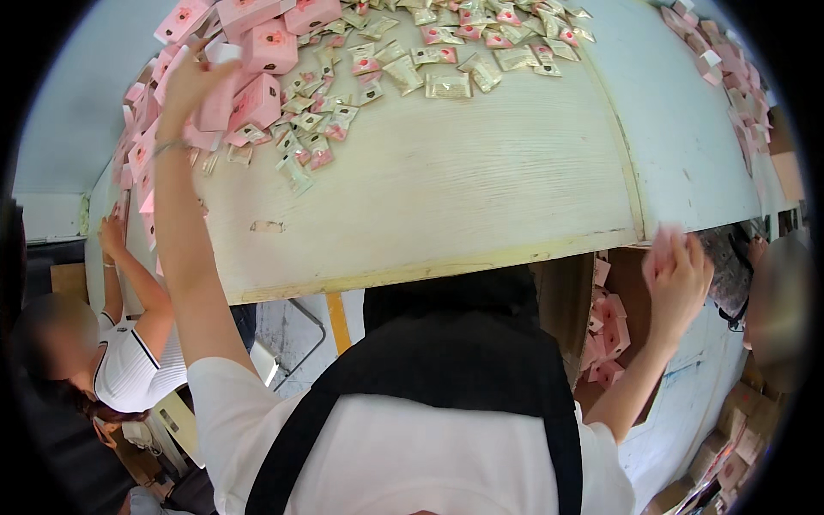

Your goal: The person repeatedly picks up small pink boxes and individually wrapped items from a table, places the wrapped items into the boxes, and closes them. The person stacks the finished boxes on the table while another person works in the background.

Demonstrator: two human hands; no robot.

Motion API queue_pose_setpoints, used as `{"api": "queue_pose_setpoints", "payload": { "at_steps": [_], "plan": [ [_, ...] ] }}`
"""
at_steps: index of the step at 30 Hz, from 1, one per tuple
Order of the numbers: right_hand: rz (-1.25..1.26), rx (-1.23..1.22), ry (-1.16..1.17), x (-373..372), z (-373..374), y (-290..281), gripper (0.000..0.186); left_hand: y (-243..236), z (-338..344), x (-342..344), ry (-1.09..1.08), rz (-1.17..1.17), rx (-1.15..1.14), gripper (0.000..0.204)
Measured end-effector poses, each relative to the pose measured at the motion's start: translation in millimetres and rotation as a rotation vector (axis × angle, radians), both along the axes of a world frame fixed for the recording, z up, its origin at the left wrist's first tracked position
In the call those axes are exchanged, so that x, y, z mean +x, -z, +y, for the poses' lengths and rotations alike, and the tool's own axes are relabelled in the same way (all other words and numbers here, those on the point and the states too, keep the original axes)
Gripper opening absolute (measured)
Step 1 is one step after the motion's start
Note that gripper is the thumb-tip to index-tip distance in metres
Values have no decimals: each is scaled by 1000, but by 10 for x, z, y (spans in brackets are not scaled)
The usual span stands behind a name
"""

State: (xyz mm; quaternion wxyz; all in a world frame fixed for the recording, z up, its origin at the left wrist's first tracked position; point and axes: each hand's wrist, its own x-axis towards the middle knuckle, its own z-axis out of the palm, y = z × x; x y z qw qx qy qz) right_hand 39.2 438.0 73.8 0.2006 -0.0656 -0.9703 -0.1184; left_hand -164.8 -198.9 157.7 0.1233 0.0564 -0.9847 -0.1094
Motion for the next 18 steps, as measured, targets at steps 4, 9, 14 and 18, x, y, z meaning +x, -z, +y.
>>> {"api": "queue_pose_setpoints", "payload": {
  "at_steps": [4,9,14,18],
  "plan": [
    [-236,5,-10,-90,-223,55,35,-66,-231,211,51,301,1042,62],
    [-25,-523,-973,-1548,-1931,339,56,875,-170,1059,667,347,1680,47],
    [-85,-98,-887,-2139,-2753,806,62,1551,541,1837,363,151,1748,99],
    [-188,-295,-912,-1567,-2466,795,55,1154,1064,2027,364,190,1543,132]
  ]
}}
